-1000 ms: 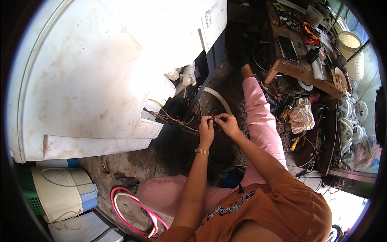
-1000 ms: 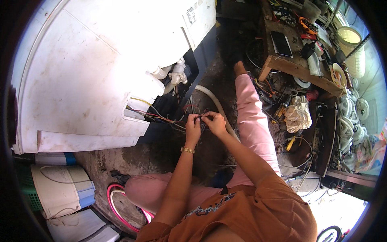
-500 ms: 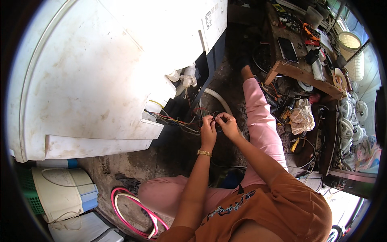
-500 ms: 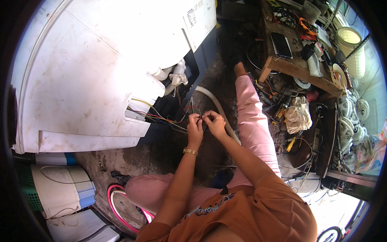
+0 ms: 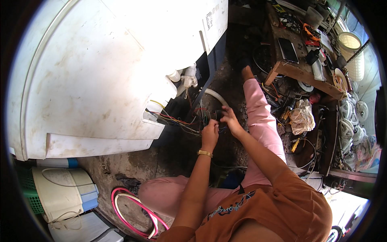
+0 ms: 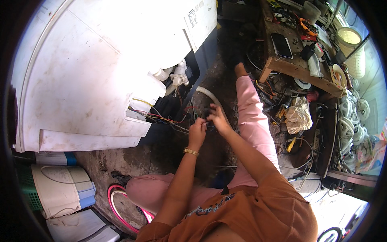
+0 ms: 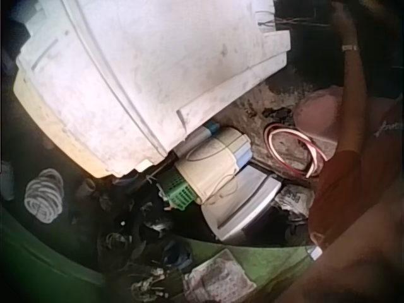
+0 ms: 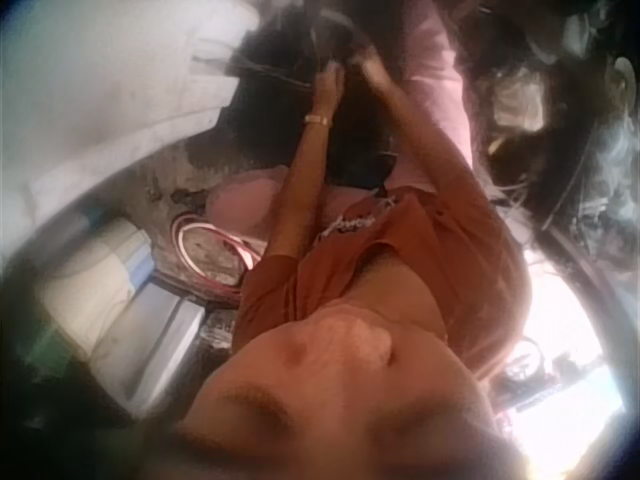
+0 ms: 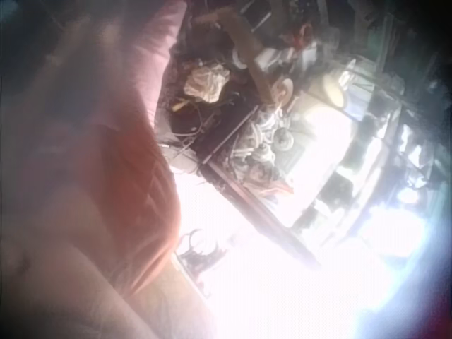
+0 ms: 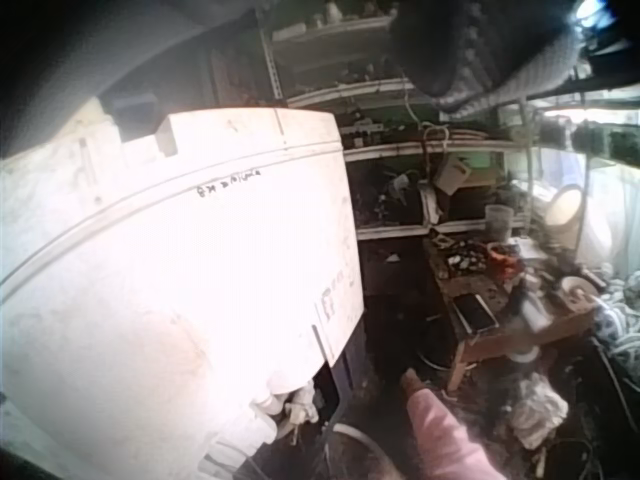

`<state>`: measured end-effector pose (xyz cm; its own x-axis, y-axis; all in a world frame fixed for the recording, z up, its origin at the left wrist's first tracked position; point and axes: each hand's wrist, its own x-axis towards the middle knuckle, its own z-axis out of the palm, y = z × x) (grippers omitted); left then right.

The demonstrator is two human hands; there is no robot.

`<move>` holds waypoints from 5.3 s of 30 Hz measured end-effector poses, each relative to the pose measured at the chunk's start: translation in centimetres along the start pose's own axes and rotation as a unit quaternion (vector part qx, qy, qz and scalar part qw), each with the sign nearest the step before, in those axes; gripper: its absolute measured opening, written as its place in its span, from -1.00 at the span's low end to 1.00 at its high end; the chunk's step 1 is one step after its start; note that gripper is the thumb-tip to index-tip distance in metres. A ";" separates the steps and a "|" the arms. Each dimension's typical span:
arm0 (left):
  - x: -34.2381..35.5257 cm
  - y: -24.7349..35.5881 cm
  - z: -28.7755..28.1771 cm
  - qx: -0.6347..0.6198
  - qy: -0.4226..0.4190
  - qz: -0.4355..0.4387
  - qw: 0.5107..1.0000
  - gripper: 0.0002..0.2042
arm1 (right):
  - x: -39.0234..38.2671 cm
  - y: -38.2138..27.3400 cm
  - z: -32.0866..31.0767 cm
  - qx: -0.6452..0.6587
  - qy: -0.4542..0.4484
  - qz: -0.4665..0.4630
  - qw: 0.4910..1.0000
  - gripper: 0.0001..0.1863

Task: The person connects wires on a washing machine by hand and using yellow tape. They twist the wire ends together and secure the connection with the tape while kneeling on the workshop floor.

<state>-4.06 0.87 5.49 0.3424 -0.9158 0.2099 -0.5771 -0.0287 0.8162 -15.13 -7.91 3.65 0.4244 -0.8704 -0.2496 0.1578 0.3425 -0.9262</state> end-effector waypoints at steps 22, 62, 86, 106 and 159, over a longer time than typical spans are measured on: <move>1.0 0.4 -2.4 -0.237 -0.164 -0.213 0.934 -0.90 | 1.5 0.0 -1.3 -0.224 -0.090 -0.051 0.969 -0.41; 1.0 1.7 -1.7 -0.163 -0.105 -0.099 0.976 -0.92 | 2.2 -4.0 0.1 0.020 -0.117 -0.031 0.992 -0.47; 1.0 -1.8 -3.5 -0.165 -0.076 -0.069 0.981 -0.97 | 0.5 -6.8 2.4 0.003 -0.139 0.001 0.990 -0.49; 1.8 -0.1 -4.4 -0.117 -0.118 -0.069 0.984 -0.93 | 2.5 -5.8 1.8 0.045 -0.140 -0.004 0.989 -0.54; 2.1 2.0 -4.9 -0.182 -0.037 -0.102 0.977 -0.90 | -5.9 -5.9 -0.7 -0.441 -0.132 -0.153 0.875 -0.49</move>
<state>-0.88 0.86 10.23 0.3606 -0.9327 -0.0056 -0.1960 -0.0816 0.9772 -19.23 -5.03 10.37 0.6914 -0.7223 0.0145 -0.3993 -0.3989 -0.8255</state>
